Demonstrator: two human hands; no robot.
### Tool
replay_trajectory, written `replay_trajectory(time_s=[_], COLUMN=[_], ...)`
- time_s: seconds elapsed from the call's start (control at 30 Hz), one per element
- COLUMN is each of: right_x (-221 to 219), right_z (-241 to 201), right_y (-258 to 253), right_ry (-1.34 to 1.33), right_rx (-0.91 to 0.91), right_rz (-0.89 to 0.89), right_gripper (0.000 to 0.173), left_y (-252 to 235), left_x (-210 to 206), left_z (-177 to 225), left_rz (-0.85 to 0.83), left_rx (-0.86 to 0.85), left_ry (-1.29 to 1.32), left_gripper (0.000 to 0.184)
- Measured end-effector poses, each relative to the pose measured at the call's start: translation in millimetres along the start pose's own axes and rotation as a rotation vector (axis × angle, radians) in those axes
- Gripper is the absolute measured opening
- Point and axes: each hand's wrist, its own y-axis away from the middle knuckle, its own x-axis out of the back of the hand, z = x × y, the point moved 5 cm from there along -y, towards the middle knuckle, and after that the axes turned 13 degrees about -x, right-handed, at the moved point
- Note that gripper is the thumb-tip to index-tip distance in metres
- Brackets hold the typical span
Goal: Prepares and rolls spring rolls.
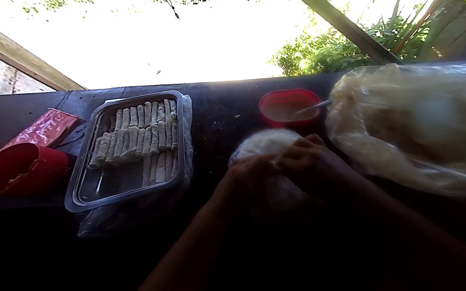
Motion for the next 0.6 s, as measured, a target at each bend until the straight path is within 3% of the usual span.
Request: replay_trajectory(time_s=[0.2,0.33,0.6], right_x=[-20,-22,-26], right_z=[7,13,21], right_y=[-4,-6,-11], right_ry=[-0.054,-0.117,-0.246], right_rx=[0.002,-0.035,-0.146], right_rz=[-0.043,-0.079,-0.211], right_gripper=[0.022,0.023,0.025], left_y=[3,0,-1], left_x=[4,3,-8], left_z=[-3,9,-2], left_rz=[0.072,0.06,0.06], left_rx=[-0.008,-0.058,-0.016], left_ry=[-0.004,-0.137,-0.108], left_gripper=[0.041,0.037,0.031])
